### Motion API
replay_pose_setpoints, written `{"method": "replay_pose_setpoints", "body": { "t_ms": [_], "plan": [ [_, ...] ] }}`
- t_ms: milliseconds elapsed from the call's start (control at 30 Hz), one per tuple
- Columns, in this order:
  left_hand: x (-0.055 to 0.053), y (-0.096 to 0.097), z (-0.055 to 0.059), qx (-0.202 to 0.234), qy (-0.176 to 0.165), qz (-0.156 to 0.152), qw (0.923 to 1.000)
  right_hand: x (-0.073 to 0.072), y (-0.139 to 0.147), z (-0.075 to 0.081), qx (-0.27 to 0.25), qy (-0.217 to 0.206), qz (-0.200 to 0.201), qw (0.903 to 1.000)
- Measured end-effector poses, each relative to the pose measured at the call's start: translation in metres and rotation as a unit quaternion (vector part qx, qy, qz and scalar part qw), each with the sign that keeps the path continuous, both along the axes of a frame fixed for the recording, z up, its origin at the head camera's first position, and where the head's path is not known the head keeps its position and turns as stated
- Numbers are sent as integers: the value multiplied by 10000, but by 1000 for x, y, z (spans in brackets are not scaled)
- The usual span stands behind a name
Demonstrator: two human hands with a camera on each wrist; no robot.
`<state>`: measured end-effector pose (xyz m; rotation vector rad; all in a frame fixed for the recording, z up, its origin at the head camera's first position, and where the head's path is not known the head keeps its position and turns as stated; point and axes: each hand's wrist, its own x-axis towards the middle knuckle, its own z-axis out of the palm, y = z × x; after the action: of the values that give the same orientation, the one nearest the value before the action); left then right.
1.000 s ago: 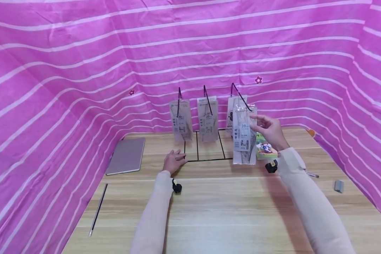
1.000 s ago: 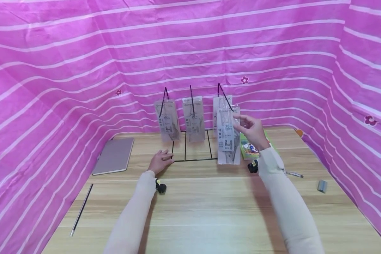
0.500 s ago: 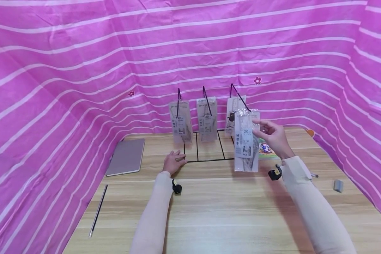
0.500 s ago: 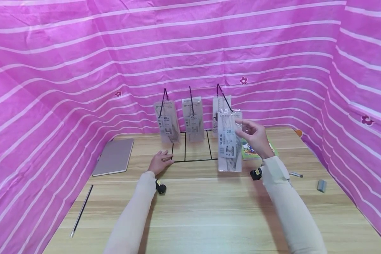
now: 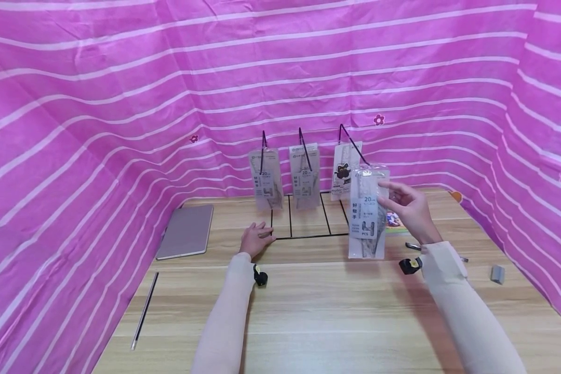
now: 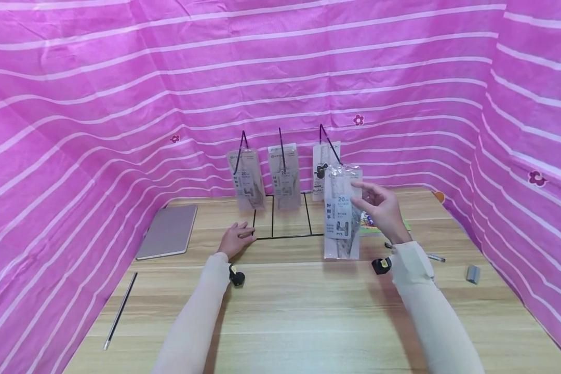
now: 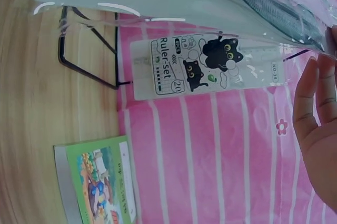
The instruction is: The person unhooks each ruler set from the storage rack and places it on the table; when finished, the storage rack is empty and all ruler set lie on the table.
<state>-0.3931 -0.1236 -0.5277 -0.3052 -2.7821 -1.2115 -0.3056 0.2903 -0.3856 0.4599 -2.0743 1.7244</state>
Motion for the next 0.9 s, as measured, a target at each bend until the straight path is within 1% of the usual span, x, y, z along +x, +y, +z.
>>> {"method": "replay_pose_setpoints", "body": {
  "t_ms": [100, 167, 233, 300, 400, 500, 667, 767, 833, 900],
  "plan": [
    [1, 1, 1, -69, -17, 17, 10000, 6, 0, -1, -62, -96, 46, 9999],
    [1, 1, 1, -139, -21, 11, 9999, 10, 0, -1, -214, -219, 129, 9994],
    [0, 1, 0, -203, -15, -2, 9998, 13, 0, -3, -369, -475, 195, 9980],
    [-2, 1, -2, -266, -2, -20, 9996, 16, 0, -5, -513, -891, 274, 9943],
    [-4, -1, -3, -324, -50, -26, 9995, 20, 1, -10, -565, -1765, 462, 9816],
    [-3, -1, -2, -275, -55, -53, 9996, 23, 1, -20, -264, -2491, 695, 9656],
    [-1, 0, 1, -119, 45, 5, 9999, 23, -1, -43, 190, -3276, 909, 9402],
    [-1, 0, 1, -158, 59, 26, 9999, 23, -1, -56, 258, -3723, 853, 9238],
    [-1, 1, 1, -198, 54, 15, 9998, 24, 1, -64, 292, -3935, 805, 9153],
    [0, 2, 0, -196, 24, 11, 9998, 25, 4, -71, 364, -4060, 727, 9102]
  ]
}}
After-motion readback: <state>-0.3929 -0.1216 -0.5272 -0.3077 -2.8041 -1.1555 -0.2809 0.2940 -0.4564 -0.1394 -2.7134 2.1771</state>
